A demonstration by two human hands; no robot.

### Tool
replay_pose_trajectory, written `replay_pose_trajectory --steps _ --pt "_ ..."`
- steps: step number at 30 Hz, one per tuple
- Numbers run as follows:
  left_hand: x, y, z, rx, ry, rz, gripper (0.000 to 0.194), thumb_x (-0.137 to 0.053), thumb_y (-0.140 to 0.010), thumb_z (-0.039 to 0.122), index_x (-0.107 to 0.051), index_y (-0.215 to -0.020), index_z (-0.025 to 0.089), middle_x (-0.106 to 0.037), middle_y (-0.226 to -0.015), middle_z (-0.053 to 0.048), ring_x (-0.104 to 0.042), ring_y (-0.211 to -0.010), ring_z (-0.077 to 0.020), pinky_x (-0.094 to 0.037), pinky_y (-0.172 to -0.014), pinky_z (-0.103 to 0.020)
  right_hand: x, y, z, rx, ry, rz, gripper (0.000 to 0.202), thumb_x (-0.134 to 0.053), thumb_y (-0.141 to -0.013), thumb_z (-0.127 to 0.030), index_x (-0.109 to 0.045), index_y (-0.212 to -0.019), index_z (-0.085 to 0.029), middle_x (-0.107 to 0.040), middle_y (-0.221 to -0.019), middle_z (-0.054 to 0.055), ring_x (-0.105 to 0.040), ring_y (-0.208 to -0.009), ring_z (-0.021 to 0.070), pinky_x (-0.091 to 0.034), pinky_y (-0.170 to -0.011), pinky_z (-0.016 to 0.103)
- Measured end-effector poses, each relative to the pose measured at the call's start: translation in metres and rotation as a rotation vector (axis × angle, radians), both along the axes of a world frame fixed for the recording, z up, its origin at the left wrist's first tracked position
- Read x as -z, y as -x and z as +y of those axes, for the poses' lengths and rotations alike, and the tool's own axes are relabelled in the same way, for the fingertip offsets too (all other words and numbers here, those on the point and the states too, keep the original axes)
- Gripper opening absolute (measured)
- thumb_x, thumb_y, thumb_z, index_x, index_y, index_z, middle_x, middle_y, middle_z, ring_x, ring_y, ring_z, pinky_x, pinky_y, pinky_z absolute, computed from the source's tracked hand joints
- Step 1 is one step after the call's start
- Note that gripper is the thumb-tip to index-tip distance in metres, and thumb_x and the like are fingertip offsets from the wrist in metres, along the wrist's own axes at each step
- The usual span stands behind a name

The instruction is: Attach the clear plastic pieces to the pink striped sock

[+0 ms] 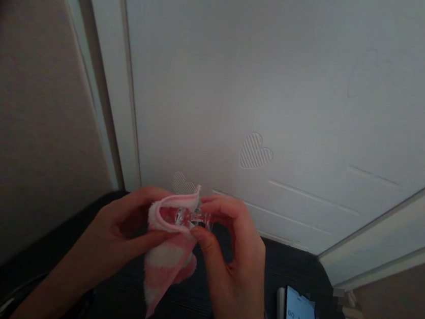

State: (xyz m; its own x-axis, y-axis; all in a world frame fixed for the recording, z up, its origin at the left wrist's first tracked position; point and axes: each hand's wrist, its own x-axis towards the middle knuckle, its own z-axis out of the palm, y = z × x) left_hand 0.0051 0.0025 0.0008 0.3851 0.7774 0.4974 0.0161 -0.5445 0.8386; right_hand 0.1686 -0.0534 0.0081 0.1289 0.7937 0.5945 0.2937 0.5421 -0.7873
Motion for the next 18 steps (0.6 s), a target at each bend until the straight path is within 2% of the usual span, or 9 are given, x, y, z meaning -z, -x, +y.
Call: replay_pose_trajectory --steps 5,9,12,15,17,18 --pt "0.0043 0.0039 0.001 -0.055 -0.114 0.101 0.034 -0.064 -0.073 0.005 -0.061 -0.101 0.025 -0.066 -0.088 0.003 -0.062 -0.076 -0.0134 -0.046 -0.068 -0.021 0.0017 -0.0022 -0.0008 0.023 0.03 -0.026 0.019 -0.059 -0.088 -0.018 -0.057 -0.102 -0.029 -0.063 -0.1 -0.003 -0.06 -0.095 0.0118 -0.048 -0.081 0.022" --pt "0.0086 0.0026 -0.0014 -0.045 -0.079 0.041 0.05 -0.064 -0.073 0.002 -0.054 -0.112 0.03 -0.063 -0.1 0.003 -0.062 -0.087 -0.0137 -0.046 -0.072 -0.019 0.0023 -0.0024 -0.0033 0.045 0.067 0.005 0.014 -0.058 -0.088 -0.021 -0.056 -0.101 -0.029 -0.062 -0.091 -0.004 -0.059 -0.078 0.0093 -0.048 -0.069 0.02" --pt "0.0093 -0.0009 -0.0024 -0.006 -0.022 0.009 0.046 -0.066 -0.077 0.011 -0.051 -0.115 0.033 -0.061 -0.105 0.003 -0.061 -0.093 -0.0141 -0.048 -0.076 -0.019 0.0021 -0.0013 -0.0031 0.035 0.074 0.053 0.021 -0.061 -0.086 -0.018 -0.055 -0.103 -0.029 -0.059 -0.089 -0.004 -0.058 -0.079 0.0104 -0.047 -0.067 0.02" --pt "0.0081 -0.0025 -0.0015 0.067 0.019 -0.033 0.043 -0.073 -0.074 0.022 -0.055 -0.113 0.03 -0.063 -0.104 0.001 -0.062 -0.095 -0.0169 -0.048 -0.081 -0.022 0.0018 -0.0001 -0.0019 0.022 0.064 0.049 0.028 -0.063 -0.082 -0.011 -0.055 -0.102 -0.029 -0.057 -0.091 -0.004 -0.056 -0.085 0.0117 -0.046 -0.071 0.02" --pt "0.0072 -0.0015 -0.0002 0.139 0.06 -0.101 0.037 -0.068 -0.079 0.03 -0.057 -0.114 0.028 -0.064 -0.107 -0.002 -0.062 -0.097 -0.019 -0.049 -0.082 -0.024 0.0017 0.0001 -0.0017 0.005 0.044 0.031 0.03 -0.063 -0.081 -0.008 -0.056 -0.101 -0.029 -0.057 -0.092 -0.004 -0.055 -0.086 0.0114 -0.045 -0.073 0.02" --pt "0.0067 -0.0005 0.0005 0.179 0.092 -0.129 0.033 -0.06 -0.085 0.036 -0.058 -0.116 0.027 -0.064 -0.109 -0.003 -0.062 -0.099 -0.0202 -0.049 -0.082 -0.026 0.0016 0.0 -0.0019 -0.005 0.034 0.025 0.031 -0.063 -0.08 -0.006 -0.056 -0.1 -0.029 -0.056 -0.092 -0.004 -0.054 -0.085 0.0112 -0.045 -0.073 0.021"
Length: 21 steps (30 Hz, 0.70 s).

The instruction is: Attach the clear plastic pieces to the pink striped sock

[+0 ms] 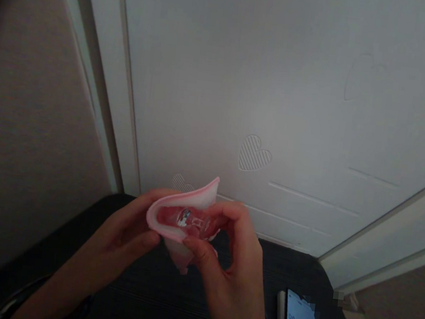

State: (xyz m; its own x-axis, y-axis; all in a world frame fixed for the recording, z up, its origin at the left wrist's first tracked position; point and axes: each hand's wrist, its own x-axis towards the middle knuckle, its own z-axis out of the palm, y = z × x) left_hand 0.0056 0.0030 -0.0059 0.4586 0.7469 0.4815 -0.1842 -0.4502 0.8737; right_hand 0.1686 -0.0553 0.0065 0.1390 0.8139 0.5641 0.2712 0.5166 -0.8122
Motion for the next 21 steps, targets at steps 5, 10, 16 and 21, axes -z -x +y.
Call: replay_pose_trajectory --steps 5,10,16,21 --pt "-0.002 0.003 0.002 0.042 0.095 -0.009 0.043 -0.029 -0.097 0.041 -0.063 -0.114 0.022 -0.062 -0.122 -0.007 -0.057 -0.111 -0.0222 -0.044 -0.096 -0.031 -0.001 -0.001 -0.003 -0.036 -0.025 -0.018 0.031 -0.063 -0.081 -0.006 -0.057 -0.101 -0.029 -0.058 -0.095 -0.004 -0.055 -0.088 0.0118 -0.045 -0.078 0.022" --pt "-0.002 0.0 0.001 0.011 0.104 0.016 0.026 -0.063 -0.083 0.025 -0.064 -0.109 0.021 -0.067 -0.105 -0.005 -0.064 -0.094 -0.0202 -0.052 -0.078 -0.026 -0.002 0.002 -0.002 -0.055 -0.028 -0.026 0.032 -0.062 -0.082 -0.006 -0.057 -0.103 -0.029 -0.059 -0.097 -0.004 -0.057 -0.09 0.0115 -0.047 -0.079 0.021" --pt "-0.002 -0.002 -0.003 -0.122 0.11 0.126 0.035 -0.071 -0.075 0.025 -0.06 -0.108 0.025 -0.067 -0.091 -0.001 -0.066 -0.079 -0.0163 -0.053 -0.064 -0.021 -0.003 0.003 -0.003 -0.073 -0.042 -0.021 0.029 -0.062 -0.083 -0.009 -0.057 -0.103 -0.029 -0.058 -0.097 -0.003 -0.056 -0.093 0.0116 -0.047 -0.079 0.021" --pt "-0.003 0.001 -0.008 -0.032 0.146 0.111 0.047 -0.068 -0.077 0.024 -0.051 -0.12 0.032 -0.06 -0.092 0.0 -0.065 -0.059 -0.0123 -0.05 -0.047 -0.018 -0.005 0.0 -0.009 -0.089 -0.039 0.02 0.028 -0.064 -0.082 -0.01 -0.058 -0.102 -0.029 -0.058 -0.098 -0.001 -0.056 -0.094 0.0127 -0.05 -0.07 0.018"
